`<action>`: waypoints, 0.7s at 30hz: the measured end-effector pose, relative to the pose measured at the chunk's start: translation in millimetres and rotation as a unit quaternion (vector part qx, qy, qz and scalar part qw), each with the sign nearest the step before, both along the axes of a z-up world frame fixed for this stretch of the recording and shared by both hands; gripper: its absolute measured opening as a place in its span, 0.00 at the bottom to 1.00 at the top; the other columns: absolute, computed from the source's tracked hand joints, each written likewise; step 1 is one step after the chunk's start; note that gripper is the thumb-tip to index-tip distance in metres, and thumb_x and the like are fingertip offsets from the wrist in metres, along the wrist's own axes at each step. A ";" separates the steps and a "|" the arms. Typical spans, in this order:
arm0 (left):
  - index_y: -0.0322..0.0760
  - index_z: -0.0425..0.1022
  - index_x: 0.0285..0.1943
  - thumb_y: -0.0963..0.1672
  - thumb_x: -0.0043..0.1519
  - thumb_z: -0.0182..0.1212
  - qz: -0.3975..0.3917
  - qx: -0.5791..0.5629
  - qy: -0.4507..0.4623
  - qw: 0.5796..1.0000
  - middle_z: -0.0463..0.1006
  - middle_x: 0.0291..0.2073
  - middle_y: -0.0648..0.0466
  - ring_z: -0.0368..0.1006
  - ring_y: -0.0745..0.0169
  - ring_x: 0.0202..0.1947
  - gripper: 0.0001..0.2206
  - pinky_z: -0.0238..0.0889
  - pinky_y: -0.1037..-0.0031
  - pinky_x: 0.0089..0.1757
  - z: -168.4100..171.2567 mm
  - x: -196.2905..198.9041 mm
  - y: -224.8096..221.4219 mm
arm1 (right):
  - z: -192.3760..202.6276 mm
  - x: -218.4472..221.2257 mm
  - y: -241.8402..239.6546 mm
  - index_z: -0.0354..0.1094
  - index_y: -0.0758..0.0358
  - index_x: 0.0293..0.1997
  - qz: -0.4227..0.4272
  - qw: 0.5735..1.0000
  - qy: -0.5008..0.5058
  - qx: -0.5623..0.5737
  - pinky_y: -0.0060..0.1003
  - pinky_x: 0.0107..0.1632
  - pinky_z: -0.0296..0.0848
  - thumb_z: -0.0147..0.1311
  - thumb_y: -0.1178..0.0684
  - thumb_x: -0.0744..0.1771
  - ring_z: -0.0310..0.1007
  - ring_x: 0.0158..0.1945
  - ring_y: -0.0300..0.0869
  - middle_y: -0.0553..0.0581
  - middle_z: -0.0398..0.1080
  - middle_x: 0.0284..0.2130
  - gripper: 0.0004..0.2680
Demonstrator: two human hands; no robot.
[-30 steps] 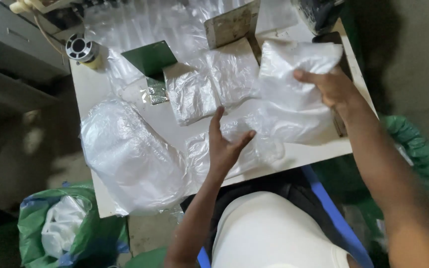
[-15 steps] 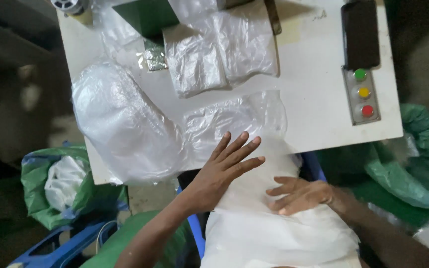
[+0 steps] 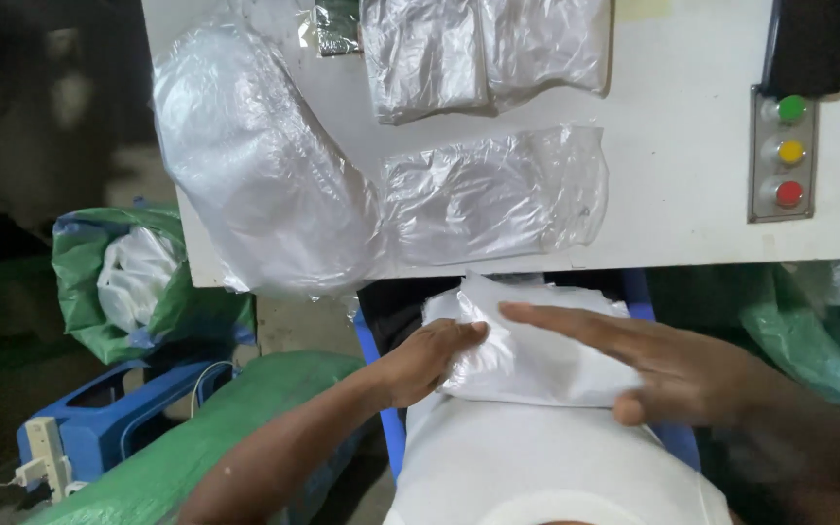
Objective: The person is manually folding and stacking plastic bags at a factory workstation.
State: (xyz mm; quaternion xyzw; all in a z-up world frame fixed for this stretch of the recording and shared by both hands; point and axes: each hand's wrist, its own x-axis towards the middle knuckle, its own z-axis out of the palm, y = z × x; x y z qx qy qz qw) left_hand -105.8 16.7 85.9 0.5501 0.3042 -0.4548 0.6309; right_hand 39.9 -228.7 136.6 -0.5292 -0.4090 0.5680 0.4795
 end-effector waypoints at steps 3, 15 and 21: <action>0.35 0.81 0.35 0.53 0.71 0.53 0.106 -0.208 -0.097 0.968 0.83 0.28 0.53 0.80 0.63 0.29 0.22 0.73 0.73 0.35 -35.7 -28.6 9.1 | -79.7 2.1 33.6 0.49 0.62 0.76 0.123 0.990 0.064 -0.015 0.73 0.68 0.40 0.40 0.15 0.63 0.37 0.74 0.74 0.73 0.50 0.73 0.42; 0.29 0.60 0.75 0.48 0.60 0.68 -0.093 -0.223 -0.290 0.926 0.67 0.67 0.32 0.59 0.37 0.70 0.36 0.52 0.45 0.66 -52.9 19.2 6.4 | -91.8 14.9 48.6 0.40 0.68 0.78 0.226 0.962 0.082 0.132 0.62 0.71 0.38 0.47 0.12 0.56 0.33 0.77 0.58 0.72 0.44 0.75 0.52; 0.22 0.66 0.69 0.69 0.63 0.49 0.348 -0.395 0.007 0.850 0.75 0.59 0.35 0.73 0.41 0.60 0.47 0.63 0.56 0.61 -210.8 -29.3 -13.0 | -187.9 -41.8 17.1 0.78 0.67 0.42 -0.276 0.922 0.087 -0.258 0.49 0.48 0.76 0.67 0.48 0.64 0.81 0.43 0.50 0.60 0.81 0.35 0.12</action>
